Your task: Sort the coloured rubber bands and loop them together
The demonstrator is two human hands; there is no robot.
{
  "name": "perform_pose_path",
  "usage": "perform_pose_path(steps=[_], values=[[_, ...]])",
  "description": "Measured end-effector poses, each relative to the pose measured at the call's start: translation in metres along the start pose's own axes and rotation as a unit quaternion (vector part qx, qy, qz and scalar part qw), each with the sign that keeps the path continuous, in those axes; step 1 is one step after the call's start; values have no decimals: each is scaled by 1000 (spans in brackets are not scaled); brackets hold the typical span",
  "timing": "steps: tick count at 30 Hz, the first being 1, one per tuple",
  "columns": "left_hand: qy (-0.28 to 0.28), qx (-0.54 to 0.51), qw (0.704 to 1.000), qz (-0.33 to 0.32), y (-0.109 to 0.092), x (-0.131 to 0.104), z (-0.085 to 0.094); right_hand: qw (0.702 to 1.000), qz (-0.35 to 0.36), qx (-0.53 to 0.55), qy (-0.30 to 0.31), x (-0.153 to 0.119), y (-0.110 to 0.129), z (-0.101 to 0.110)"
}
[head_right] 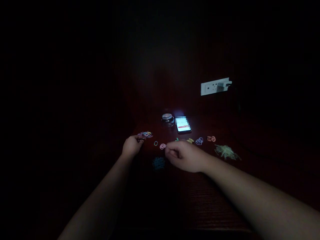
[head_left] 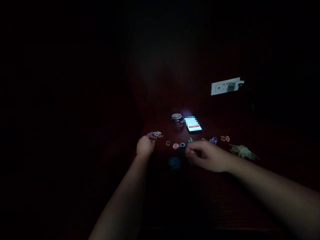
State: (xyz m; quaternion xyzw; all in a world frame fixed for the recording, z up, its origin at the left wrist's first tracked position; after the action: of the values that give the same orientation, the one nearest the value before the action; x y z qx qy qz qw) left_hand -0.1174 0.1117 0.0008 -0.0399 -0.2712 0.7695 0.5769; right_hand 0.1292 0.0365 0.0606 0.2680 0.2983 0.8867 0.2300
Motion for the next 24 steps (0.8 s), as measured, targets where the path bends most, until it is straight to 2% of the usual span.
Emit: perform_pose_path(steps=[2,5,9,16,24], values=[[-7,-25,1000,10,2,-2,4,999,-4,-48,15,-7,-4,-11],[-26,-46,999,15,3,-3,9,997,15,-75,10,-12,2,-14],[-15,-50,998,19,3,-3,8,992,43,-117,22,-11,8,-18],[22,2,1000,16,4,-2,-3,991,8,-133,12,-9,-7,-16],[15,28,999,12,9,2,-5,991,10,-134,12,-8,-10,-18]])
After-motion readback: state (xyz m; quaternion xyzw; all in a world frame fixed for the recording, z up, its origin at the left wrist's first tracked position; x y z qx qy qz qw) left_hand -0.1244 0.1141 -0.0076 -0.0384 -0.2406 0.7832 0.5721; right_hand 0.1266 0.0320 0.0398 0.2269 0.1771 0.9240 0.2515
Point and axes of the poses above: each hand's wrist, its own x-axis towards the middle knuckle, its own z-axis out of the back of the hand, y = z × x, the point moved 9 cm from there along x, towards the middle knuckle, and after that the axes turned 1 degree about -x, right-handed, at the moved point
